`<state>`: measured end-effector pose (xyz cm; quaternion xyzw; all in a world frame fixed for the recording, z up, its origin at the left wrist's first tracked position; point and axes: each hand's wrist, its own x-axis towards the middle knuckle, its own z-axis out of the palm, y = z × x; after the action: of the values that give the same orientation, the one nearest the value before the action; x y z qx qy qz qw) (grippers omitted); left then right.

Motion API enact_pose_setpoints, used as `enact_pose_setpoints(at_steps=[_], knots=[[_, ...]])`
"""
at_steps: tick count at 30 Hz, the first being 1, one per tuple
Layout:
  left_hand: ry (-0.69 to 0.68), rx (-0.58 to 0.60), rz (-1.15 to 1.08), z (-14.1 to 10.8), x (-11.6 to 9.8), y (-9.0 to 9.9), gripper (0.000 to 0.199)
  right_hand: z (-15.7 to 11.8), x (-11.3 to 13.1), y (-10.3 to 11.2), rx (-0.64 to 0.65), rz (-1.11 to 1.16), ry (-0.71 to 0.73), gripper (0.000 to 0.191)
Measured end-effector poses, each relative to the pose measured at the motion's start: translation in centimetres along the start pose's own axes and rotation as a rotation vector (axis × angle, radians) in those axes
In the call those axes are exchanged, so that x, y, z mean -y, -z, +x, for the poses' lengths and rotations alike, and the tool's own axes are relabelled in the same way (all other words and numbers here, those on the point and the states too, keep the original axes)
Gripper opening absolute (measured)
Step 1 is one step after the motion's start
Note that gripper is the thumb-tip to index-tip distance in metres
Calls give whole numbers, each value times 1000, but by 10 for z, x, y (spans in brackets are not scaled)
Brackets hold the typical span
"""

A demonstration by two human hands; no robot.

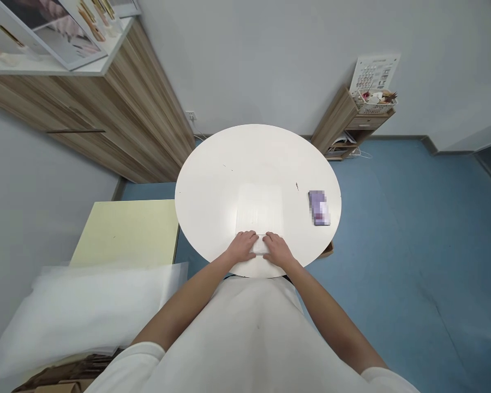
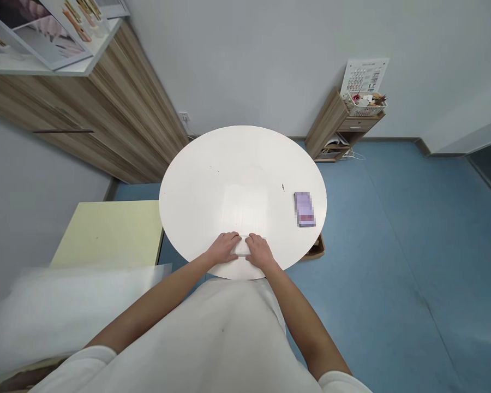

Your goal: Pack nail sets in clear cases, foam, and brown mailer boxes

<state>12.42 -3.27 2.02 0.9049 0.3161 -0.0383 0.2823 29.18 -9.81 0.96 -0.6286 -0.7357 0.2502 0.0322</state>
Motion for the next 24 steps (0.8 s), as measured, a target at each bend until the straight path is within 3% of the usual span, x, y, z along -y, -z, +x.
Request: enact_pose_setpoints(at_steps=[6, 11, 18, 24], knots=[[40, -15, -191, -7, 3, 3, 48, -9, 0, 11, 58, 208, -39, 42], [227, 72, -470, -22, 2, -2, 38, -20, -2, 22, 226, 455, -148, 32], [280, 35, -602, -24, 6, 7, 42, -13, -9, 26, 111, 516, -100, 26], [371, 6, -802, -32, 27, 13, 44, 0, -19, 26, 106, 657, -209, 36]])
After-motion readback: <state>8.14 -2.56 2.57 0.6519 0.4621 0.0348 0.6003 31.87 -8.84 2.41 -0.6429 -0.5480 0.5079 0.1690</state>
